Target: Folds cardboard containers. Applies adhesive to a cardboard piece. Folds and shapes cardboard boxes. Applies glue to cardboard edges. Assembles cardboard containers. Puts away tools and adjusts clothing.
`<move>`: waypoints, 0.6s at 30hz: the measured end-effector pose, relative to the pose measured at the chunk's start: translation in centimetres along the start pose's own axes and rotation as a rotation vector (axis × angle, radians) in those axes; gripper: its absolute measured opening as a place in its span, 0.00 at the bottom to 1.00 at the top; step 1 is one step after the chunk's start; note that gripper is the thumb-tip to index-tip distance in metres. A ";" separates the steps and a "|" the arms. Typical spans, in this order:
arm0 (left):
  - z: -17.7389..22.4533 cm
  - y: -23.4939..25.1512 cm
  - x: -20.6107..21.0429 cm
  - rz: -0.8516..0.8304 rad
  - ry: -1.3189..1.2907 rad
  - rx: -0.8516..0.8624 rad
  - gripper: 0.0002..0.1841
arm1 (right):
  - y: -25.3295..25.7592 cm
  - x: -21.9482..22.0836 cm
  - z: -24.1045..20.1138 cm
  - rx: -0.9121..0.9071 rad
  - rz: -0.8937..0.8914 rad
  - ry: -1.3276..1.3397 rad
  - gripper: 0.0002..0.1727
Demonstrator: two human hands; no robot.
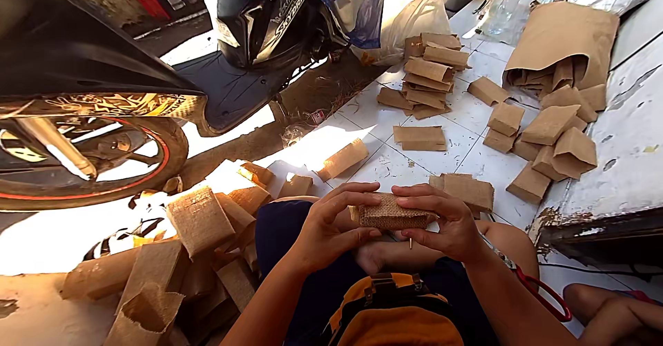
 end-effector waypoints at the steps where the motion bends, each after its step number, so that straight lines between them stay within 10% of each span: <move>1: 0.2 0.1 -0.1 -0.005 0.001 0.010 0.18 | 0.0 0.0 -0.3 -0.017 -0.003 -0.017 0.22; 18: 1.0 -0.1 0.1 0.020 0.083 0.041 0.08 | -1.1 0.7 -2.8 -0.230 0.121 -0.451 0.15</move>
Point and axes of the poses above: each hand's wrist, its own y-axis towards the middle knuckle, its own x-axis out of the palm, z = x × y, the point moved 6 cm from there along y, towards the middle knuckle, and after that the axes turned 9 degrees about x, right-handed, at the moved point
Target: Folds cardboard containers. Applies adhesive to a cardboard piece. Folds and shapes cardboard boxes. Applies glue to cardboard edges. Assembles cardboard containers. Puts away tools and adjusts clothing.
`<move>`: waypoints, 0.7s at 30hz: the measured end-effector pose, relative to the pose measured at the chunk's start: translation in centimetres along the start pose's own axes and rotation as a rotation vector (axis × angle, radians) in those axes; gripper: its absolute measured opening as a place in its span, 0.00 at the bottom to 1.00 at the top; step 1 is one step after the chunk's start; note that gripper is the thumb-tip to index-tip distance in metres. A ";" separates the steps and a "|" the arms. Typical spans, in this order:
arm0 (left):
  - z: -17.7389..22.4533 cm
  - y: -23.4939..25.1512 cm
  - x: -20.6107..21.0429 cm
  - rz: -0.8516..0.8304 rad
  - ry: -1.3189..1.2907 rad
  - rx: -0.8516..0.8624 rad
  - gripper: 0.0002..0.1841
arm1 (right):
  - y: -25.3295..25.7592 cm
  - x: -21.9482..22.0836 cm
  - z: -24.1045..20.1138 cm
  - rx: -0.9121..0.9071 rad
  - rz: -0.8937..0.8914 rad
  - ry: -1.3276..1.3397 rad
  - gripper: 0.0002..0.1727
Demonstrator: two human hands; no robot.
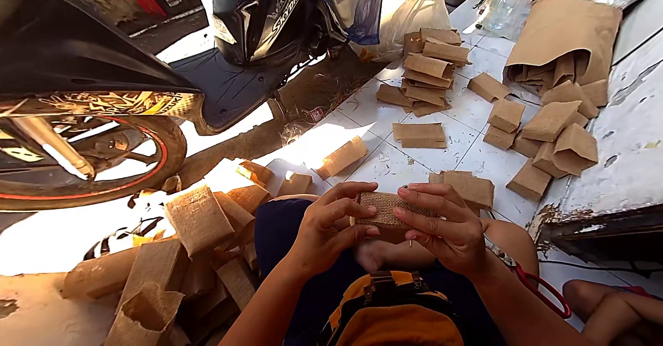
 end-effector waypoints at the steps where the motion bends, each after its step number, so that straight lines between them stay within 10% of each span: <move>1: -0.2 -0.1 0.1 0.015 -0.004 -0.012 0.08 | -0.1 0.0 -0.1 -0.016 0.020 -0.035 0.15; 13: -1.2 0.9 -0.2 -0.041 -0.258 -0.117 0.08 | 0.1 -0.4 3.2 0.243 0.052 0.380 0.12; 21: 0.3 1.2 0.6 -0.029 0.180 -0.060 0.07 | 0.7 -0.6 1.1 0.131 0.049 -0.039 0.13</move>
Point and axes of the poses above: each hand's wrist, its own y-axis towards the middle knuckle, its own x-axis out of the palm, z = x × y, the point moved 6 cm from there along y, towards the middle knuckle, and after that the axes turned 9 degrees about x, right-handed, at the moved point
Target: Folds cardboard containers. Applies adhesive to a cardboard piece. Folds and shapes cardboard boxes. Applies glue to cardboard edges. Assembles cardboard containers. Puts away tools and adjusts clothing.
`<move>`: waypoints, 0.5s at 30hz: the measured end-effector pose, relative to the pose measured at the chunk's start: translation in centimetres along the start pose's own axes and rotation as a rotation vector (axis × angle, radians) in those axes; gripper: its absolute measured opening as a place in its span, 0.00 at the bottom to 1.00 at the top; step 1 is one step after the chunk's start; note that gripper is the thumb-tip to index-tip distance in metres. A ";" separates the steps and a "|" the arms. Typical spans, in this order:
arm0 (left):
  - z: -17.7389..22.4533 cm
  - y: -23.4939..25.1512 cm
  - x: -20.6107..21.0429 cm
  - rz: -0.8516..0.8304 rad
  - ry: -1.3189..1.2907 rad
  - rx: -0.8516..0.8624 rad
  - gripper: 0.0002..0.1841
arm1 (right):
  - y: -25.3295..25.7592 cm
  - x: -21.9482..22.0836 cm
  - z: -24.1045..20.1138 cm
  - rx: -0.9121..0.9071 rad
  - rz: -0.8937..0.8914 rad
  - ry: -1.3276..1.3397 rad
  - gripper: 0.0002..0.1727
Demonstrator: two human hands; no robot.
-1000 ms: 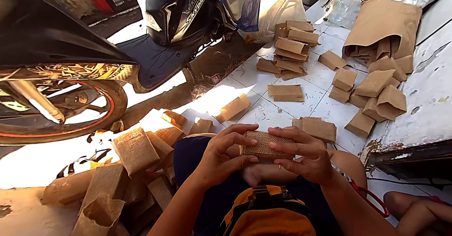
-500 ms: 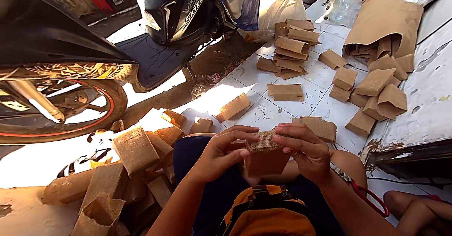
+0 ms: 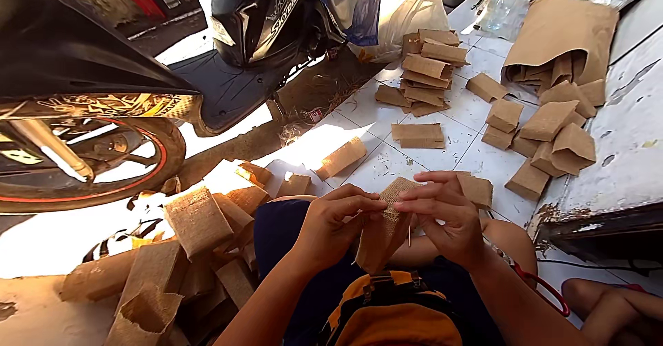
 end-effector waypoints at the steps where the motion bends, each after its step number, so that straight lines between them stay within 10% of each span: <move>1: 0.3 0.0 0.2 0.005 0.063 0.003 0.07 | -0.1 0.3 -0.6 -0.023 0.001 -0.022 0.14; 12: 0.6 -0.8 1.4 0.146 0.110 0.046 0.08 | -1.5 1.3 -2.1 -0.144 0.205 -0.176 0.06; 15: -1.7 -0.3 0.5 0.169 -0.239 -0.256 0.30 | -2.4 1.4 -2.3 -0.256 0.161 -0.165 0.08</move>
Point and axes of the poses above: each hand's wrist, its own y-axis towards the middle knuckle, its own x-axis out of the palm, z = x × y, the point moved 6 cm from there along y, towards the middle knuckle, and after that the axes turned 9 degrees about x, right-handed, at the moved point
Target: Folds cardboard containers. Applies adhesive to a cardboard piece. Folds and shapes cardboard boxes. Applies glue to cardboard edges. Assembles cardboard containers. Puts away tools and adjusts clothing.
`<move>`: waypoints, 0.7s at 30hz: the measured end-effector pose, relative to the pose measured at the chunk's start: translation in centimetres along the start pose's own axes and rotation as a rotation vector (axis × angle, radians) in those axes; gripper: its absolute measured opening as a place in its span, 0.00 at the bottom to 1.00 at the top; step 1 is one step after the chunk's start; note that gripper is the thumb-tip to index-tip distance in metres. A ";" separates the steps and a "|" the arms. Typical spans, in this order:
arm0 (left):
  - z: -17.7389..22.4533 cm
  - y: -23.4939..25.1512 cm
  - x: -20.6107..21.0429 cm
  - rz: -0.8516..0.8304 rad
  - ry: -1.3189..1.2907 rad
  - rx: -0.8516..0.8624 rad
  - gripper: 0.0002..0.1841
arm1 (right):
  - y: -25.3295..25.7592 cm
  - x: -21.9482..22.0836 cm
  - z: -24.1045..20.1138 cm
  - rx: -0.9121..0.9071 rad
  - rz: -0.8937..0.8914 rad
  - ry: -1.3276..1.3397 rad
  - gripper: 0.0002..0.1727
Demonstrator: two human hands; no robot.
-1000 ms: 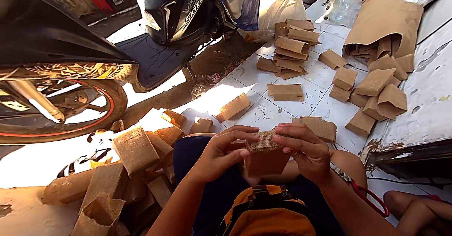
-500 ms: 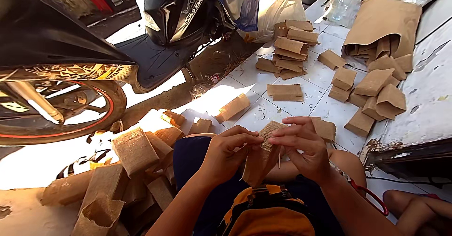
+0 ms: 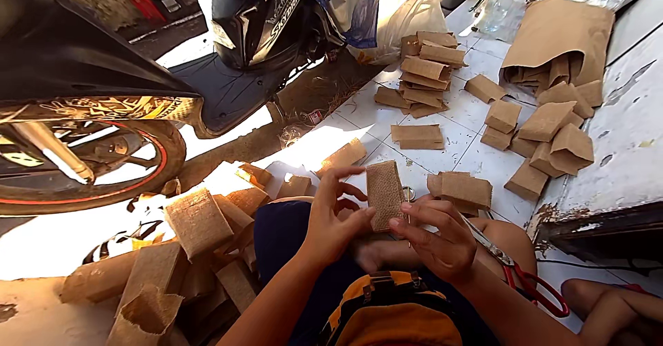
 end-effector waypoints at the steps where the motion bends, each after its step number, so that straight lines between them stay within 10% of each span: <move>1: -0.5 0.5 -0.2 -0.018 -0.041 -0.096 0.36 | -0.2 0.0 -0.4 -0.039 -0.017 0.001 0.08; 4: -1.0 1.3 -0.2 -0.033 -0.113 -0.191 0.27 | -0.8 0.2 -0.7 -0.059 -0.049 0.040 0.07; 11: 0.8 0.3 1.5 -0.068 0.376 0.267 0.19 | 0.3 -0.3 3.0 0.523 -0.060 0.318 0.17; 21: 0.9 -0.4 2.3 -0.049 0.430 0.394 0.13 | 1.3 -0.7 3.4 0.545 -0.096 0.282 0.09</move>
Point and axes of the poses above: each hand's wrist, its own y-axis towards the middle knuckle, its own x-axis out of the palm, z = x × y, the point moved 6 cm from there along y, towards the middle knuckle, and after that the axes turned 9 degrees about x, right-handed, at the moved point
